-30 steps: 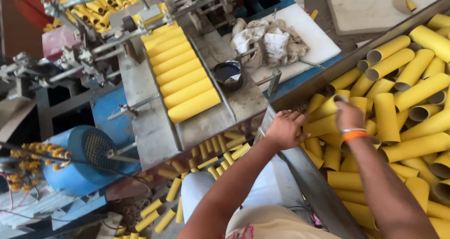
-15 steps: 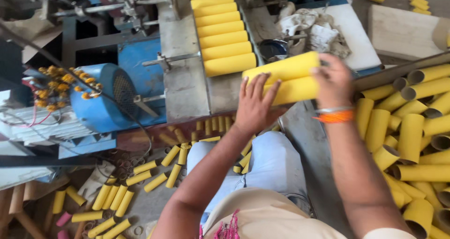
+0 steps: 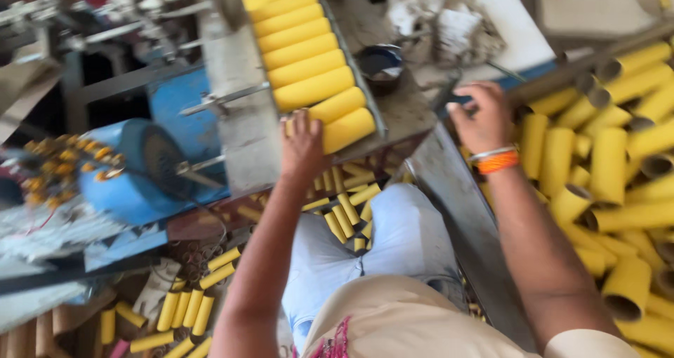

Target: The person repeatedly picks up yellow cylindrical objects from a pile and places them into a metal tray on a conveyor system. The person handles the cylinders by hand, moving them one at a time or in small groups from the pile to the tray.

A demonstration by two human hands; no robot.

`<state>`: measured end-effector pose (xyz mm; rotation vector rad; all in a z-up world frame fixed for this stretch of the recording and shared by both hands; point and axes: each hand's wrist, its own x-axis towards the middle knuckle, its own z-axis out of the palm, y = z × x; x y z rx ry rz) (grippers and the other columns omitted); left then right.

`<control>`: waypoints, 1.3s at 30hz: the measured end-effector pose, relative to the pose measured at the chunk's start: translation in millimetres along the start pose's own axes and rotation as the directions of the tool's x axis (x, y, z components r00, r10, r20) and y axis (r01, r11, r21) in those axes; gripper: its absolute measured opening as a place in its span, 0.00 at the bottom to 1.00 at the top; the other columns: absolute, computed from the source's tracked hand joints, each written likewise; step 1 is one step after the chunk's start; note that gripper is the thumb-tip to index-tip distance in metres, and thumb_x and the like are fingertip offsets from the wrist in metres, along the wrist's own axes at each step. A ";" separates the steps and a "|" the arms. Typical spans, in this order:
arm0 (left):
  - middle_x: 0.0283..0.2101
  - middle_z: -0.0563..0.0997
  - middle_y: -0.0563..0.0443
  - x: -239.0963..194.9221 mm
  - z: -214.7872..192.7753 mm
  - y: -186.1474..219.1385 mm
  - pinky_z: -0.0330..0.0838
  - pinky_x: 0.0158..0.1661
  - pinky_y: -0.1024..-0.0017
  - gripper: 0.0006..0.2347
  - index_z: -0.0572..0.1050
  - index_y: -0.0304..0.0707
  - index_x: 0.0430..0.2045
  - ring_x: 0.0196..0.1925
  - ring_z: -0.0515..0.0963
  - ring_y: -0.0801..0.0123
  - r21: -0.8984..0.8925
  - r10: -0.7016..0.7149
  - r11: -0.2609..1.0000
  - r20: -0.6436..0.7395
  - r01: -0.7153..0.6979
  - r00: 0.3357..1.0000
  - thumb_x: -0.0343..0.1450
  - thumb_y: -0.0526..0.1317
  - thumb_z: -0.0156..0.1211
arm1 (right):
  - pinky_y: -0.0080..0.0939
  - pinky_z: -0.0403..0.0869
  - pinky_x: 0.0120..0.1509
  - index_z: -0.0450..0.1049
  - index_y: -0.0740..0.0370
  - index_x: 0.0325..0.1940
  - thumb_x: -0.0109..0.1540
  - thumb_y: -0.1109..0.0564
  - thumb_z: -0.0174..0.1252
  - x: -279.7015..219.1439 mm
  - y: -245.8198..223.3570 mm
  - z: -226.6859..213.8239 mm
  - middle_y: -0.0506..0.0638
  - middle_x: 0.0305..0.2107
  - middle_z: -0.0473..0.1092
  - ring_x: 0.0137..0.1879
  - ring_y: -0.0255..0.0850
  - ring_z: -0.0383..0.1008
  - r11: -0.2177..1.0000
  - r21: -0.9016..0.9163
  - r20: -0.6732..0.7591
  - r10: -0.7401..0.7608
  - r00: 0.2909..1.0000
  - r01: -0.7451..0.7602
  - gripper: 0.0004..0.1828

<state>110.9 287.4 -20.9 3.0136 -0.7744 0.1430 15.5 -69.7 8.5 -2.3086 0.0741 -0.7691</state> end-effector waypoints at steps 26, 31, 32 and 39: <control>0.54 0.78 0.43 -14.6 -15.5 254.6 0.52 0.69 0.49 0.22 0.79 0.40 0.46 0.59 0.72 0.50 -0.518 0.676 0.552 -0.182 -0.654 0.715 0.70 0.58 0.60 | 0.69 0.66 0.58 0.65 0.50 0.69 0.51 0.41 0.72 -153.4 137.5 -98.6 0.56 0.55 0.70 0.58 0.59 0.71 0.492 -0.840 0.336 0.803 0.493 -0.229 0.44; 0.53 0.78 0.44 -11.0 -21.9 254.7 0.53 0.69 0.50 0.22 0.79 0.40 0.47 0.60 0.73 0.51 -0.540 0.688 0.543 -0.153 -0.643 0.710 0.70 0.58 0.60 | 0.60 0.65 0.58 0.77 0.55 0.54 0.48 0.41 0.72 -150.0 122.2 -128.6 0.55 0.45 0.73 0.54 0.54 0.72 0.497 -0.862 0.180 0.485 0.856 -0.100 0.33; 0.53 0.78 0.45 -11.7 -22.5 254.9 0.53 0.69 0.50 0.22 0.79 0.40 0.47 0.60 0.73 0.51 -0.544 0.682 0.543 -0.159 -0.640 0.714 0.70 0.58 0.60 | 0.61 0.65 0.56 0.78 0.56 0.52 0.46 0.40 0.72 -156.1 121.0 -135.2 0.56 0.44 0.73 0.52 0.54 0.71 0.463 -0.881 0.118 0.407 0.906 -0.094 0.33; 0.51 0.78 0.44 -12.4 -15.3 254.3 0.51 0.69 0.49 0.22 0.79 0.39 0.46 0.58 0.73 0.51 -0.534 0.686 0.527 -0.194 -0.662 0.702 0.70 0.58 0.60 | 0.53 0.72 0.54 0.78 0.58 0.58 0.59 0.48 0.70 -197.5 157.0 -177.7 0.55 0.44 0.72 0.49 0.54 0.72 0.513 -0.827 -0.044 0.351 0.935 -0.231 0.25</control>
